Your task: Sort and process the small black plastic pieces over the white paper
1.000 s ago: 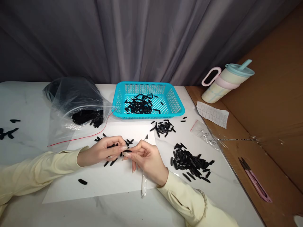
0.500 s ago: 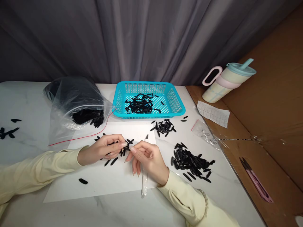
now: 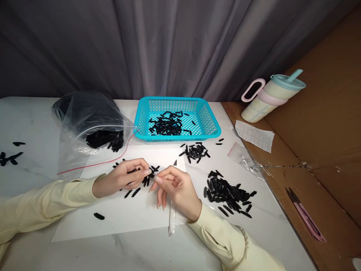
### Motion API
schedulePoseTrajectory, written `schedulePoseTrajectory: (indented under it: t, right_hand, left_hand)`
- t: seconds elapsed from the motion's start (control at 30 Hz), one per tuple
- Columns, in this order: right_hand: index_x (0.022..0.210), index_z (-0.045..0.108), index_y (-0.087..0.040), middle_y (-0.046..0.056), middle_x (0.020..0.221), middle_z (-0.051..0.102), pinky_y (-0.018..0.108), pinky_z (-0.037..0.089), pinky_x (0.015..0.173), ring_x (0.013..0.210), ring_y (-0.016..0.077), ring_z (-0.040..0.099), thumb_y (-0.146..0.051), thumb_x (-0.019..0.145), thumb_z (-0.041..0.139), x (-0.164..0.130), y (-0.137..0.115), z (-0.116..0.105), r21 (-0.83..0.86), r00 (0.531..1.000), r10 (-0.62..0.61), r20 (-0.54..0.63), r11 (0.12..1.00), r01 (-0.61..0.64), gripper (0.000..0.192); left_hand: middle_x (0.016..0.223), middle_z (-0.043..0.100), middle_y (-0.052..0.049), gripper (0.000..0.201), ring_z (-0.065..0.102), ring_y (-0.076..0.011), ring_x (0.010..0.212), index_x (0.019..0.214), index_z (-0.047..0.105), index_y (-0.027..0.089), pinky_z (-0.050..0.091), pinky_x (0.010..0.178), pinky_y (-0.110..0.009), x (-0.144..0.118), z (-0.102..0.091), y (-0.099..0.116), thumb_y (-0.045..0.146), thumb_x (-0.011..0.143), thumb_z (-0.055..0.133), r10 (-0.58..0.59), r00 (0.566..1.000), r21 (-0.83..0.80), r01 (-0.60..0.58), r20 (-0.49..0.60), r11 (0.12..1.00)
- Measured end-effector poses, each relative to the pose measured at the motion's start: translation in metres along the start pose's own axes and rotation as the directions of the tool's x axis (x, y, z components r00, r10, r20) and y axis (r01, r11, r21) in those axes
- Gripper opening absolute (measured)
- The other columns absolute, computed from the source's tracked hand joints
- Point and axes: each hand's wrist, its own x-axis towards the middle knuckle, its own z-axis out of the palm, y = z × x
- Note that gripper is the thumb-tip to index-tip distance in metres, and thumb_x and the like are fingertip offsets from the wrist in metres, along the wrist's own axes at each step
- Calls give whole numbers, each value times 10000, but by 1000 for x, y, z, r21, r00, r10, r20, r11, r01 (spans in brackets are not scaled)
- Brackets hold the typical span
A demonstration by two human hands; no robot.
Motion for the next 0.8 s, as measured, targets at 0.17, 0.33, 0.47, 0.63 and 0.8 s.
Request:
schedulePoseTrajectory:
  t: [0.17, 0.33, 0.47, 0.63, 0.8]
  right_hand:
    - [742, 541, -144, 32, 683, 694, 177, 434, 319, 365, 92, 576, -276, 810, 629, 1, 2, -2, 21, 999, -40, -11, 999, 40, 172]
    - [753, 544, -145, 58, 736, 713, 180, 434, 321, 390, 110, 606, -269, 805, 635, 1, 1, -2, 2, 998, -56, -33, 998, 56, 162]
    - [769, 544, -150, 74, 776, 722, 195, 443, 330, 404, 121, 616, -279, 798, 641, 1, 1, -2, -5, 997, -64, -41, 998, 64, 164]
    - [780, 549, -151, 81, 798, 724, 195, 441, 344, 421, 124, 626, -267, 808, 629, 0, 2, -3, -22, 995, -89, -48, 996, 88, 143]
    - [764, 558, -152, 75, 800, 721, 195, 438, 353, 432, 126, 633, -246, 809, 627, 0, 3, -3, -45, 989, -130, -66, 991, 127, 125]
  left_hand:
    - [433, 312, 115, 253, 236, -21, 361, 778, 495, 150, 180, 375, -182, 0, -1, 0, 392, 841, 534, -8, 1000, 9, 8, 19, 1000]
    - [426, 302, 114, 267, 215, -20, 362, 765, 514, 138, 169, 376, -187, 0, -1, 2, 393, 841, 529, -15, 999, 13, 14, 35, 1000]
    - [431, 290, 117, 275, 199, -19, 365, 756, 511, 136, 152, 375, -190, 1, 1, 4, 401, 816, 558, -26, 999, -1, 26, 26, 1000]
    - [421, 289, 119, 262, 195, -20, 364, 778, 516, 131, 147, 375, -191, 1, 0, 5, 386, 818, 557, -18, 1000, 10, 18, 21, 1000]
    - [424, 296, 117, 231, 214, -22, 371, 798, 519, 132, 160, 376, -186, -1, 0, 4, 358, 818, 561, -22, 1000, 27, 22, 0, 999]
